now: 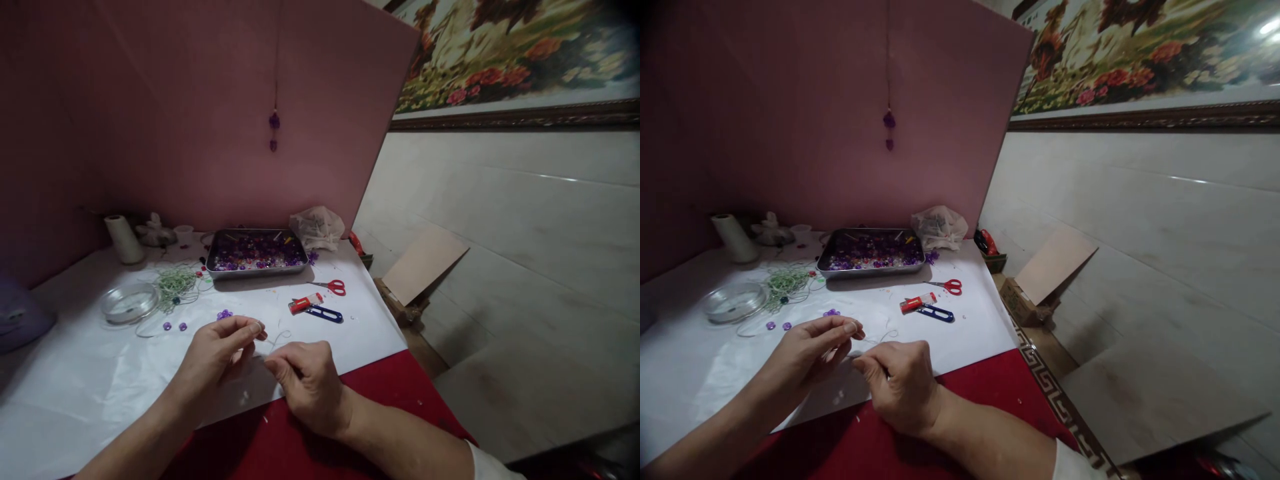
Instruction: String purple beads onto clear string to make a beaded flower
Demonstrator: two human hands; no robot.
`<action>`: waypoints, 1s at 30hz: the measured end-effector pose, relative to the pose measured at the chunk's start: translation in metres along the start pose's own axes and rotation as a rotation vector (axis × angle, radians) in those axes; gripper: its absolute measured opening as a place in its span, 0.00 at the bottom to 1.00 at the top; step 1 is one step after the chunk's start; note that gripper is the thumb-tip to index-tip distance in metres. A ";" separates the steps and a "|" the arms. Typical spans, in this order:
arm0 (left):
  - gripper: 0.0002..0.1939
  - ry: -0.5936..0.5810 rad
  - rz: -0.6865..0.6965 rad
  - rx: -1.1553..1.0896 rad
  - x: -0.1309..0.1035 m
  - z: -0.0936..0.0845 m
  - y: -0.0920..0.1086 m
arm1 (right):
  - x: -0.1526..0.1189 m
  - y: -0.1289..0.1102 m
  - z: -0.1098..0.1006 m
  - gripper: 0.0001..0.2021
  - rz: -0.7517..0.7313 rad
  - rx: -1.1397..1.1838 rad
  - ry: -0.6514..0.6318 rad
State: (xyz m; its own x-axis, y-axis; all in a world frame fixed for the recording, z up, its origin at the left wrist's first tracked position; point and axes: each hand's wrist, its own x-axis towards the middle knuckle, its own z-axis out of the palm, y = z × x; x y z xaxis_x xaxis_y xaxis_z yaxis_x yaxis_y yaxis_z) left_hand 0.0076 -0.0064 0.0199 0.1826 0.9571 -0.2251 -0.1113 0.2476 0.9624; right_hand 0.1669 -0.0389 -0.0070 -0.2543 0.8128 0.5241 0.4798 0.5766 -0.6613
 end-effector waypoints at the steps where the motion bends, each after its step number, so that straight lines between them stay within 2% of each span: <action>1: 0.11 0.009 0.000 -0.028 0.000 -0.001 0.000 | -0.002 -0.001 0.003 0.09 0.016 -0.038 -0.015; 5: 0.10 -0.063 -0.004 -0.100 0.001 -0.003 -0.002 | 0.003 0.002 0.011 0.15 0.124 -0.047 -0.088; 7: 0.10 -0.098 -0.003 -0.105 0.003 -0.004 -0.004 | 0.007 0.002 0.013 0.09 0.150 0.042 -0.147; 9: 0.11 -0.086 0.002 -0.084 0.005 -0.004 -0.004 | 0.008 0.001 0.011 0.05 0.133 0.115 -0.160; 14: 0.13 -0.001 0.023 0.019 0.006 -0.004 -0.004 | 0.004 -0.011 -0.002 0.07 0.023 0.212 0.012; 20: 0.12 0.033 0.038 0.052 0.007 -0.001 -0.010 | 0.002 -0.022 -0.017 0.11 0.039 0.471 -0.080; 24: 0.11 0.067 0.018 0.059 0.007 0.002 -0.010 | -0.001 -0.024 -0.019 0.11 -0.035 0.461 -0.003; 27: 0.12 0.042 0.033 0.065 0.007 0.002 -0.009 | 0.001 -0.021 -0.016 0.12 0.022 0.417 0.056; 30: 0.12 0.030 0.042 0.083 0.007 0.001 -0.011 | 0.004 -0.017 -0.015 0.07 0.086 0.336 0.124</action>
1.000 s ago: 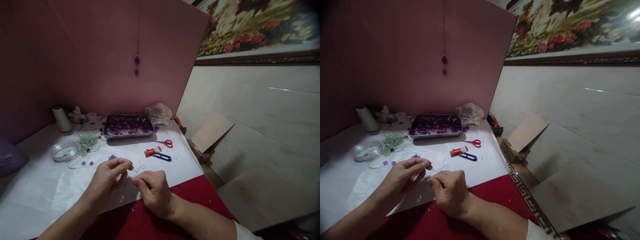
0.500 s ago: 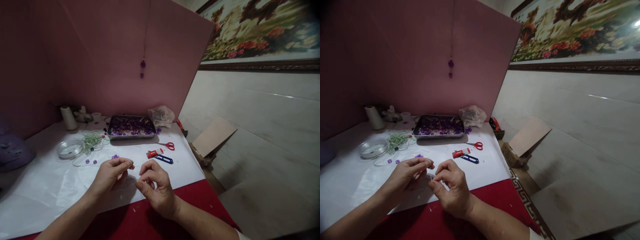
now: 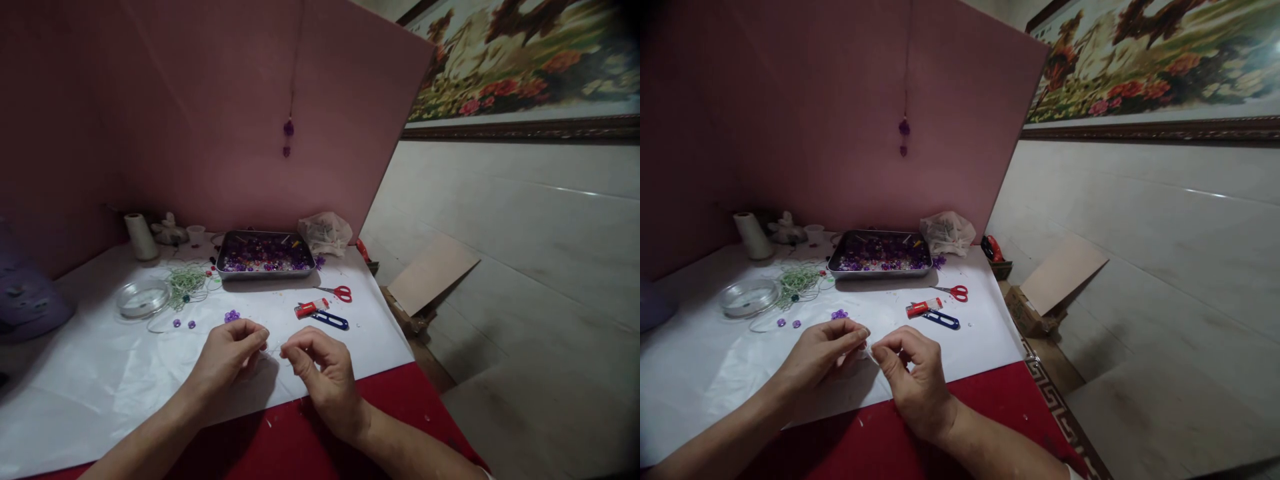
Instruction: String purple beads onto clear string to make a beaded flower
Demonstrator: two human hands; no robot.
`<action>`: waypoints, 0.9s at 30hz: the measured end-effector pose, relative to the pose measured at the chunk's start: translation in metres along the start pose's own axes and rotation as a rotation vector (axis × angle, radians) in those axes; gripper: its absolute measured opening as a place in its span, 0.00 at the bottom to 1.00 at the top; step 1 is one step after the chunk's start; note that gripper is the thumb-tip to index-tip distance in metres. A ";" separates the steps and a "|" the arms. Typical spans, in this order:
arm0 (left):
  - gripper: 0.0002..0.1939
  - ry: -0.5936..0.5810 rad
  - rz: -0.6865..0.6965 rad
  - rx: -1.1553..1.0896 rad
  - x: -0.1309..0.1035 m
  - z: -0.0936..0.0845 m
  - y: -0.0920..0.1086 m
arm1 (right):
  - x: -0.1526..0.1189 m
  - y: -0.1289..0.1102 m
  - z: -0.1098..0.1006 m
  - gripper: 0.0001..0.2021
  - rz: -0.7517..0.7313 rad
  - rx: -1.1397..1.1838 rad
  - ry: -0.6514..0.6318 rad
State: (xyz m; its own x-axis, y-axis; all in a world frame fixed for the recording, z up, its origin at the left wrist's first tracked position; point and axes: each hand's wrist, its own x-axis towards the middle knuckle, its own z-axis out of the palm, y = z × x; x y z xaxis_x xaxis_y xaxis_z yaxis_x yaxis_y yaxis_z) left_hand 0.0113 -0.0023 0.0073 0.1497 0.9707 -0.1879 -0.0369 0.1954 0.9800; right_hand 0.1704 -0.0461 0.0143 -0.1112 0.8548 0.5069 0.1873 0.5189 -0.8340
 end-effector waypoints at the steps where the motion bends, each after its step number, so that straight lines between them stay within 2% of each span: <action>1: 0.12 -0.002 -0.005 -0.002 0.001 0.000 -0.001 | 0.002 0.001 -0.001 0.06 0.001 -0.003 0.036; 4: 0.12 -0.018 -0.029 -0.025 0.002 -0.001 -0.005 | 0.005 0.001 -0.007 0.05 0.028 0.060 0.149; 6: 0.13 -0.024 -0.056 -0.019 0.003 0.000 -0.007 | 0.005 0.002 -0.009 0.05 0.045 0.085 0.168; 8: 0.13 -0.021 -0.083 -0.003 0.003 0.000 -0.007 | 0.003 0.004 -0.008 0.04 0.020 0.034 0.114; 12: 0.13 -0.010 -0.075 0.021 0.001 0.001 -0.005 | 0.000 0.010 0.000 0.04 -0.135 -0.125 -0.030; 14: 0.13 -0.018 -0.063 0.044 0.000 0.001 -0.005 | -0.001 0.014 0.005 0.05 -0.169 -0.182 -0.029; 21: 0.12 -0.091 -0.032 0.079 -0.002 0.003 -0.008 | 0.001 0.025 0.010 0.05 -0.057 -0.372 -0.041; 27: 0.12 -0.071 0.009 0.181 -0.003 0.007 -0.006 | -0.001 0.029 0.013 0.05 -0.116 -0.454 -0.039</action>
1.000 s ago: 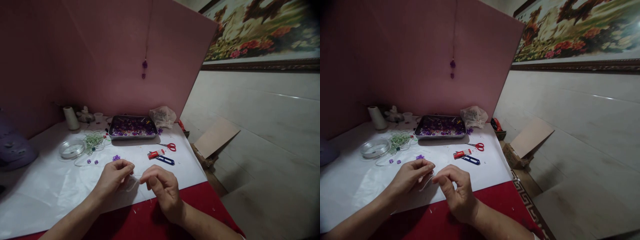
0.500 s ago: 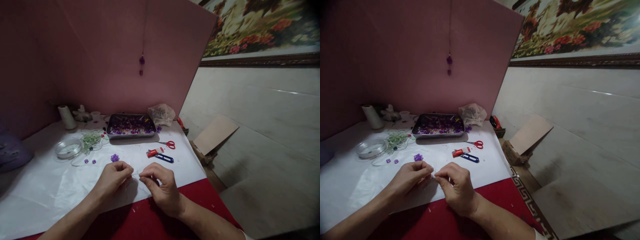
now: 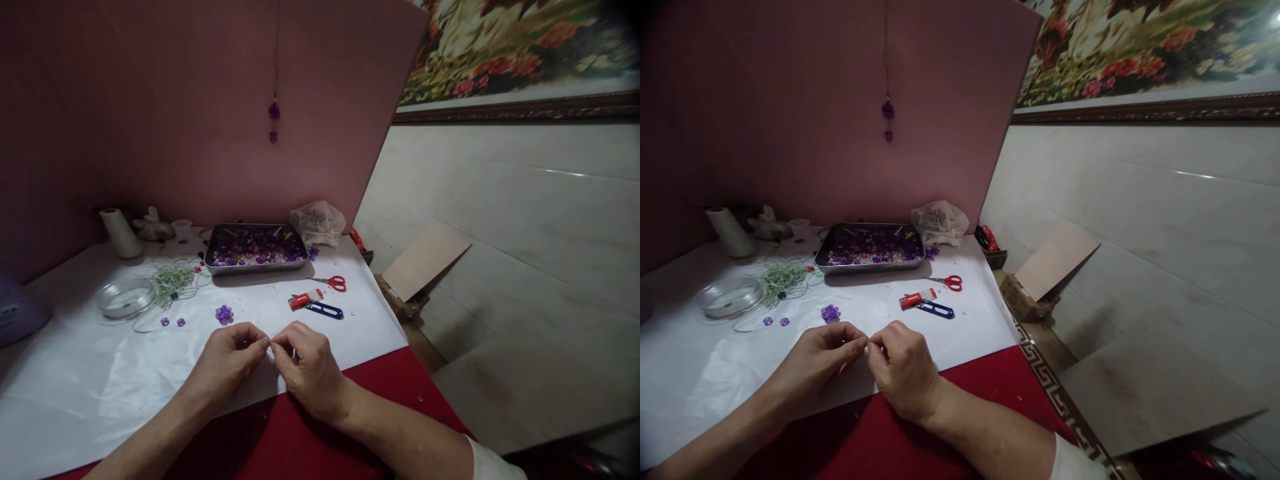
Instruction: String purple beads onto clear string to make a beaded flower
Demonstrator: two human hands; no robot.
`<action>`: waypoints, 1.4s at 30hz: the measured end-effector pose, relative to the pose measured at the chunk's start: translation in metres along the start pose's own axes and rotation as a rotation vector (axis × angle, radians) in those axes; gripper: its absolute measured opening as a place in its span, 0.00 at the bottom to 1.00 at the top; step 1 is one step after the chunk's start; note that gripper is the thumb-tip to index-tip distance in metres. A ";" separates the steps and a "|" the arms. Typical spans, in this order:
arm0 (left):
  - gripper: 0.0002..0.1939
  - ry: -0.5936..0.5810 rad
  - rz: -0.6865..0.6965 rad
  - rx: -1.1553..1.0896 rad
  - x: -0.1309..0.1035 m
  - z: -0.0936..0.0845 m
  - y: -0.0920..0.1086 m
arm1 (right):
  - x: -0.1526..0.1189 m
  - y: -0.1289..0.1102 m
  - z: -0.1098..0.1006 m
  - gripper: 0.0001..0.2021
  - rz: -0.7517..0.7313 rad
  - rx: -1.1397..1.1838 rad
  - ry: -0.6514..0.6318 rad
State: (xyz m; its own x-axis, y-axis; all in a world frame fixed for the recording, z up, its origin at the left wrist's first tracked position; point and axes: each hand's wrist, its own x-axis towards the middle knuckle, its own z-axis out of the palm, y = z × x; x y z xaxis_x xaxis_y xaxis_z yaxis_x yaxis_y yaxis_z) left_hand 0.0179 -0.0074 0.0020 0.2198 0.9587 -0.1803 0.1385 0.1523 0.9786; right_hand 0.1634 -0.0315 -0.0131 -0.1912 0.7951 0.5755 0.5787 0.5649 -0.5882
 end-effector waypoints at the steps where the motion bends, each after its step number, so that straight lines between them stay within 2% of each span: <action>1: 0.11 0.000 -0.003 0.005 0.000 0.000 0.000 | 0.000 0.000 0.001 0.05 -0.009 -0.014 0.009; 7: 0.12 -0.065 -0.054 -0.072 0.001 0.000 -0.006 | 0.003 0.002 0.002 0.05 0.029 -0.024 0.047; 13: 0.11 -0.035 -0.038 -0.052 0.002 -0.001 -0.005 | 0.002 -0.001 0.000 0.06 0.088 0.013 0.058; 19: 0.10 -0.045 -0.038 -0.094 0.001 -0.001 -0.006 | 0.003 -0.003 -0.001 0.03 0.080 0.039 0.049; 26: 0.11 -0.053 -0.038 -0.089 0.001 0.001 -0.002 | 0.004 0.001 0.000 0.05 0.062 0.012 0.086; 29: 0.11 -0.031 -0.040 -0.088 0.001 0.000 -0.003 | 0.002 0.000 -0.001 0.05 -0.010 0.014 0.123; 32: 0.11 0.003 -0.035 -0.135 0.001 -0.002 -0.004 | -0.003 -0.003 -0.004 0.05 -0.159 -0.004 0.141; 37: 0.10 0.029 -0.076 -0.286 0.000 -0.001 -0.001 | -0.009 -0.006 -0.008 0.07 -0.349 -0.063 0.052; 42: 0.11 0.021 -0.098 -0.292 -0.002 0.000 0.002 | -0.007 -0.009 -0.012 0.08 -0.402 -0.103 -0.003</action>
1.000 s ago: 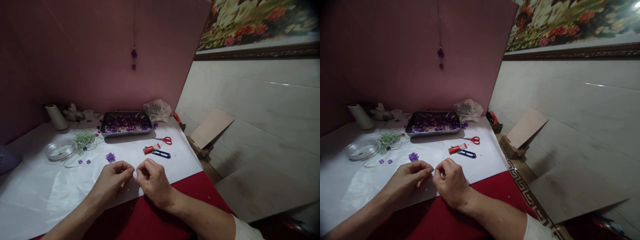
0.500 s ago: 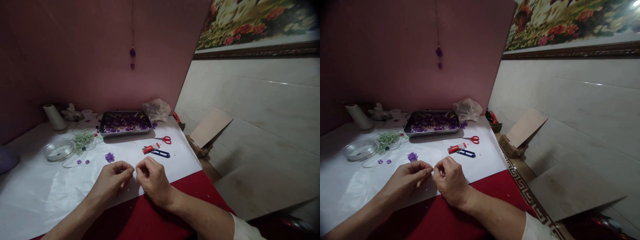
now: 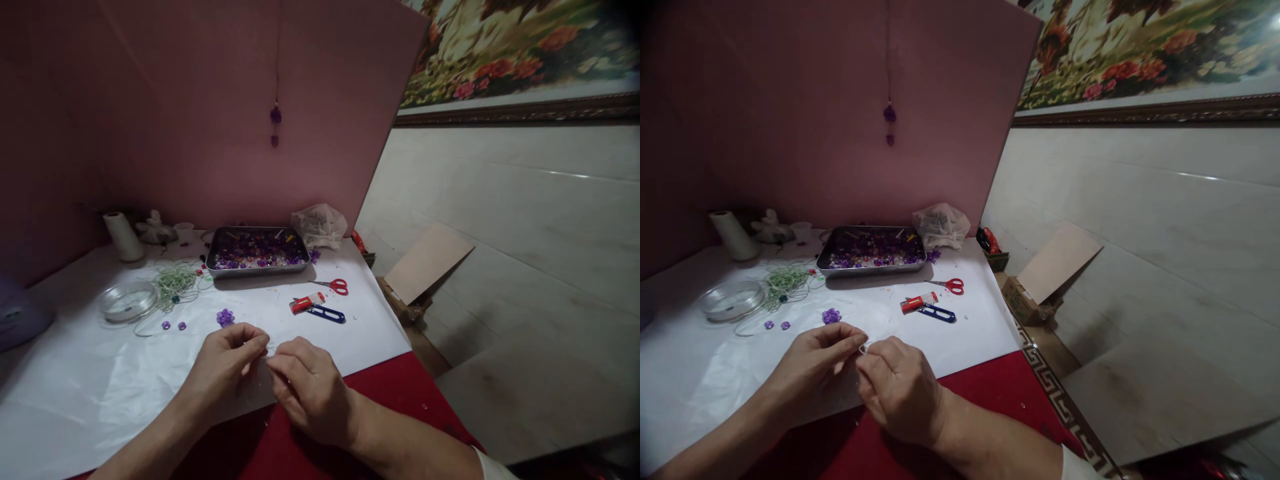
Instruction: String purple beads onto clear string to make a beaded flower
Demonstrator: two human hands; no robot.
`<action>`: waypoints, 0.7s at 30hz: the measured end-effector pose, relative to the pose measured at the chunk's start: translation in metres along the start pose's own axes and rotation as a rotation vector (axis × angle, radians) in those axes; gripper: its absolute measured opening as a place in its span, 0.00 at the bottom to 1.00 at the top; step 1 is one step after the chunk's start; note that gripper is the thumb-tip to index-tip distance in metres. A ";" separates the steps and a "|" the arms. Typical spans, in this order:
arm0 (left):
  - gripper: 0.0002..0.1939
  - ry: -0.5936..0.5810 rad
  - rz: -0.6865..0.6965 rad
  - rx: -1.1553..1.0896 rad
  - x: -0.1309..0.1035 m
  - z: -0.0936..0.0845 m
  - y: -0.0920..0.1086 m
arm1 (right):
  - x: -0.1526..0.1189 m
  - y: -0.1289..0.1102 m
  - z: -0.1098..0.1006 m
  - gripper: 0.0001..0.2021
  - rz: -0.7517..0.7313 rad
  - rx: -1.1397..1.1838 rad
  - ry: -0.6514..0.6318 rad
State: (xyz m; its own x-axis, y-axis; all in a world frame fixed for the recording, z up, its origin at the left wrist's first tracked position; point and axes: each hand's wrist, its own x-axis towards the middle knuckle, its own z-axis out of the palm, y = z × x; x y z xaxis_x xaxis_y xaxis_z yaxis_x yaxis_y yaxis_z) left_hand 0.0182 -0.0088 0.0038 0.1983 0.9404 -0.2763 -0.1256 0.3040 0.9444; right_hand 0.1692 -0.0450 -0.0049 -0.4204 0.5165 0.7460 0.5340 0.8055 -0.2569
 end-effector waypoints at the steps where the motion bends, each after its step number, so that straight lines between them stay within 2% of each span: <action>1: 0.11 0.000 0.002 0.006 0.000 0.000 0.000 | 0.000 0.000 -0.001 0.08 -0.007 0.000 0.006; 11: 0.09 -0.063 -0.020 -0.054 0.003 -0.004 -0.008 | 0.000 0.001 -0.003 0.11 -0.024 0.049 0.063; 21: 0.09 -0.093 -0.007 -0.058 0.004 -0.004 -0.009 | -0.002 -0.002 -0.004 0.11 -0.027 0.095 0.041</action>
State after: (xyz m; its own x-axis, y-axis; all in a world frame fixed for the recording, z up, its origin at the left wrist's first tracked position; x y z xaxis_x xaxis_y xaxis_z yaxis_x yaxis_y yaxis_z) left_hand 0.0164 -0.0073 -0.0059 0.2887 0.9208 -0.2621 -0.1797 0.3211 0.9298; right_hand 0.1715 -0.0484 -0.0033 -0.4022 0.4836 0.7774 0.4504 0.8438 -0.2918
